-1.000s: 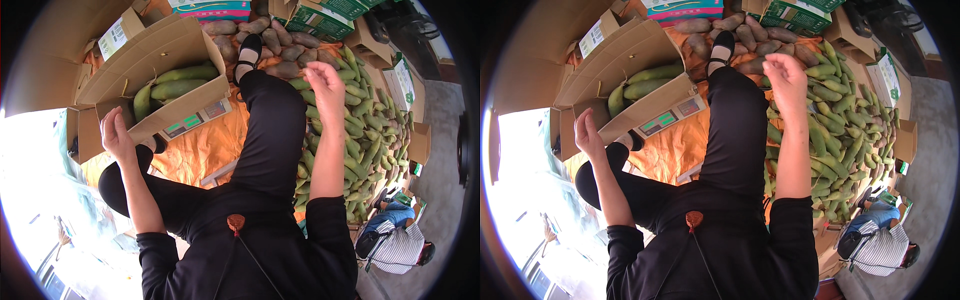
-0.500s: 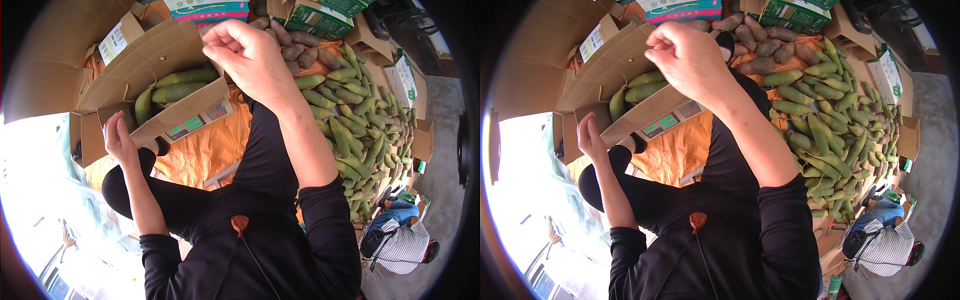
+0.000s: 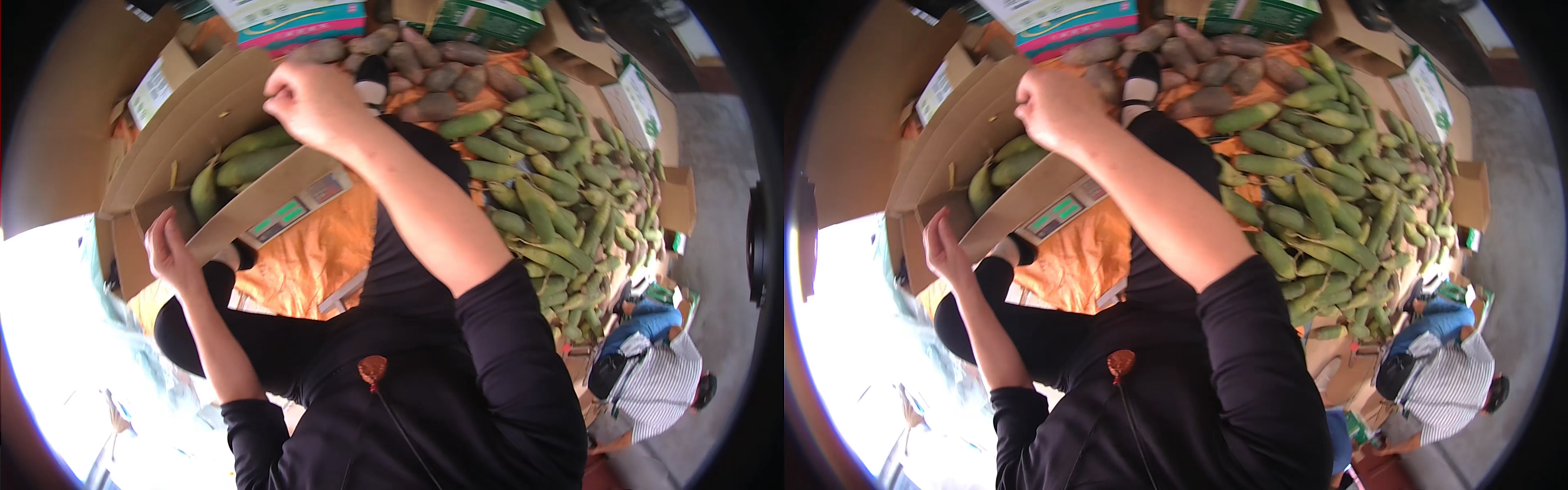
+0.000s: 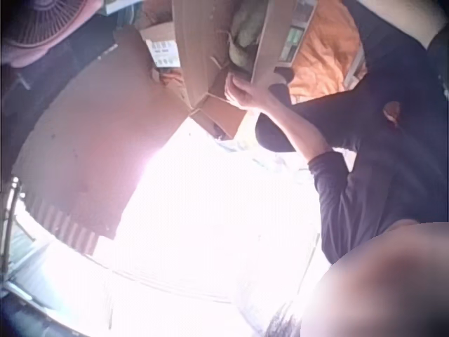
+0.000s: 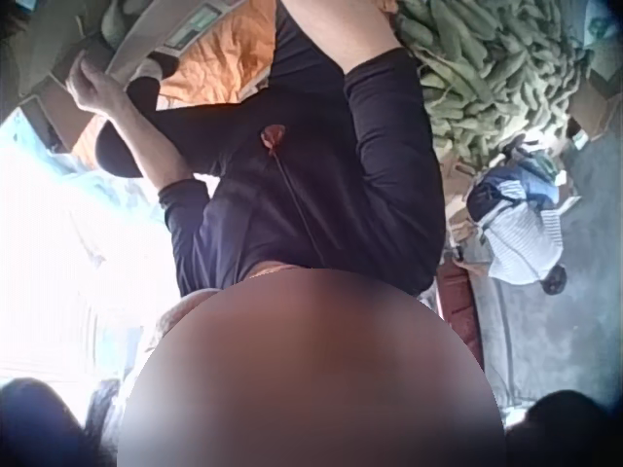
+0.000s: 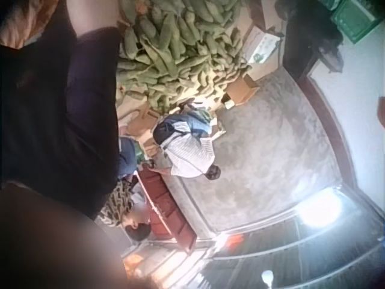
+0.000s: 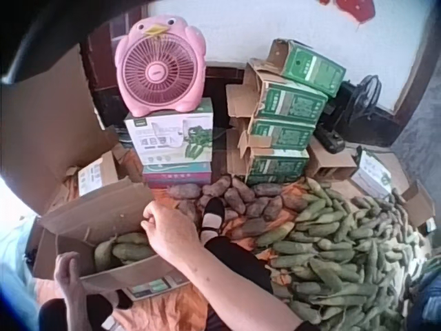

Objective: The person is sitting on the floor, weighing green produce on a scale and packing it into boxes.

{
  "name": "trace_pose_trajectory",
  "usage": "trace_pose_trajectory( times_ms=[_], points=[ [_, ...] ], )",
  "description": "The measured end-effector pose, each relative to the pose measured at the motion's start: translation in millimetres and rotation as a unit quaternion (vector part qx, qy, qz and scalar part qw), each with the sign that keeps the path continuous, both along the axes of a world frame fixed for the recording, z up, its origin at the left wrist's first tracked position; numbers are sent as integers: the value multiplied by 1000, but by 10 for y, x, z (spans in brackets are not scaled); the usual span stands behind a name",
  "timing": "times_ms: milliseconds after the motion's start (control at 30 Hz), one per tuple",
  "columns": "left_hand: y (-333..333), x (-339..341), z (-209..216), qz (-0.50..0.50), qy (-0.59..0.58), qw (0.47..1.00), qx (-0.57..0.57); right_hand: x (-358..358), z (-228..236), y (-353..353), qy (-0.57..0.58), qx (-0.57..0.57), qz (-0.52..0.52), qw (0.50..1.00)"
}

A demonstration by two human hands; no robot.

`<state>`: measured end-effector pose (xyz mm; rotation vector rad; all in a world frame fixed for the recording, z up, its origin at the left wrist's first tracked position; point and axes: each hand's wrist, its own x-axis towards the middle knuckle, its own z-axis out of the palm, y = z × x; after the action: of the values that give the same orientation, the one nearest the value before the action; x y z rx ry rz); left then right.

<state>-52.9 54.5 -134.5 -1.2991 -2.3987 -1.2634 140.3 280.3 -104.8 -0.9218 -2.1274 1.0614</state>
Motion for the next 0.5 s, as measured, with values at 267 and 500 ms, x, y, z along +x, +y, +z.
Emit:
trace_pose_trajectory(
  times_ms=[267,500],
  points=[
    [-32,-69,-96,32,-19,998,-57,37,-76,61,-27,-47,-15,998],
    [-430,-672,43,125,-160,971,-129,-5,3,92,-60,-49,-57,995]
  ],
)
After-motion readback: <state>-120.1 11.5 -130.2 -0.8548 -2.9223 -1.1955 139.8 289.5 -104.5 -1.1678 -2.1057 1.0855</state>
